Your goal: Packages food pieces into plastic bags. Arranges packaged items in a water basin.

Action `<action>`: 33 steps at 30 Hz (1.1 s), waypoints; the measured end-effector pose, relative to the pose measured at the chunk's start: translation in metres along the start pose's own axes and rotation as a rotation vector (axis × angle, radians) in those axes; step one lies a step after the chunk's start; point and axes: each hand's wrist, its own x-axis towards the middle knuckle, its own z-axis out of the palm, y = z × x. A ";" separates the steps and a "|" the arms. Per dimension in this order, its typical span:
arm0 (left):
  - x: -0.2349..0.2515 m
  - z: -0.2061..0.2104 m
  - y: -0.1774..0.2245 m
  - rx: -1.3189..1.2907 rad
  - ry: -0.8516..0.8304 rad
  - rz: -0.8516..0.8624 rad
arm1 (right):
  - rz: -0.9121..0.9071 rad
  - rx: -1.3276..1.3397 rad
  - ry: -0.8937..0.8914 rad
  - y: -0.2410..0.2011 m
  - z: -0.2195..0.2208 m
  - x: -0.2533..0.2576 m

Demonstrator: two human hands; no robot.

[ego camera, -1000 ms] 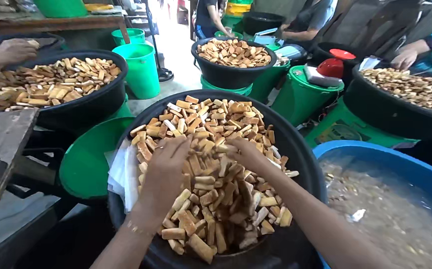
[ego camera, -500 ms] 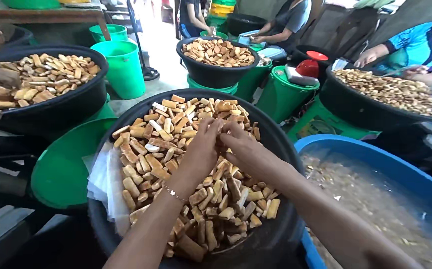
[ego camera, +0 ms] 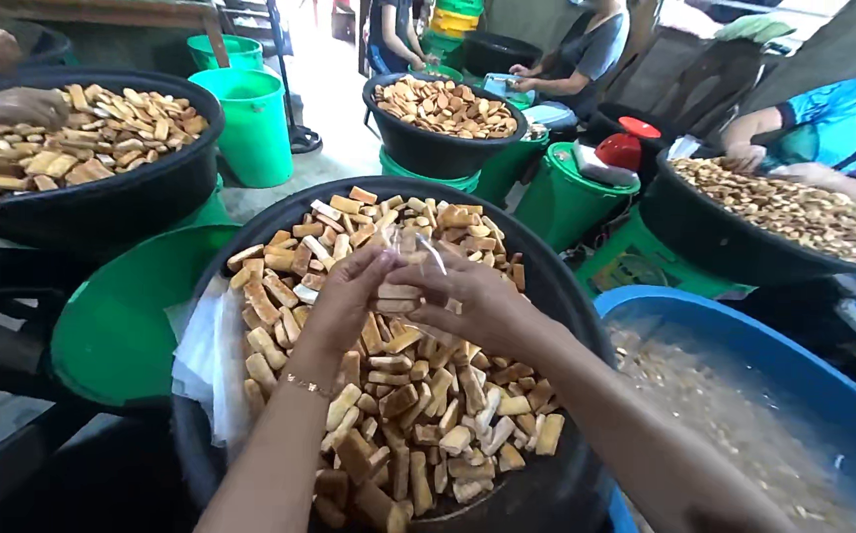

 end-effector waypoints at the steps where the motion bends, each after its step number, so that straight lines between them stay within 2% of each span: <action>1: 0.002 -0.002 -0.001 -0.011 0.059 -0.010 | 0.008 0.061 0.017 0.006 0.005 0.000; 3: 0.008 -0.014 -0.005 0.001 0.272 0.022 | 0.113 0.112 0.021 0.027 0.011 -0.002; 4: 0.011 -0.021 -0.008 0.003 0.382 0.036 | 0.207 0.038 -0.071 0.038 0.013 -0.003; 5: 0.013 -0.028 -0.010 -0.002 0.468 0.046 | 0.316 -0.073 -0.236 0.048 0.017 -0.001; 7: 0.014 -0.035 -0.013 -0.023 0.535 0.047 | 0.464 -0.290 -0.546 0.067 0.035 0.000; 9: 0.015 -0.033 -0.013 -0.028 0.572 0.015 | 0.504 -0.433 -0.673 0.074 0.049 -0.002; 13: 0.014 -0.028 -0.011 -0.049 0.590 -0.033 | 0.499 -0.531 -0.679 0.052 0.046 -0.010; 18: 0.013 -0.023 -0.014 -0.080 0.575 -0.076 | 0.510 -0.475 -0.680 0.044 0.030 -0.025; 20: 0.011 -0.021 -0.015 -0.072 0.549 -0.091 | 0.486 -0.483 -0.651 0.039 0.028 -0.032; 22: 0.011 -0.017 -0.018 -0.052 0.539 -0.108 | 0.417 -0.495 -0.537 0.035 0.027 -0.042; 24: 0.010 -0.014 -0.021 -0.029 0.534 -0.135 | 0.398 -0.417 -0.340 0.035 0.019 -0.052; 27: 0.010 -0.009 -0.028 -0.031 0.529 -0.182 | 0.395 -0.167 0.037 0.042 -0.002 -0.069; 29: 0.010 -0.005 -0.031 -0.044 0.500 -0.200 | 0.370 -0.032 0.220 0.045 -0.010 -0.078; 31: 0.010 0.000 -0.032 -0.050 0.478 -0.212 | 0.363 -0.067 0.258 0.044 -0.008 -0.084; 33: 0.009 0.003 -0.030 -0.070 0.490 -0.216 | 0.364 -0.200 0.178 0.045 0.002 -0.090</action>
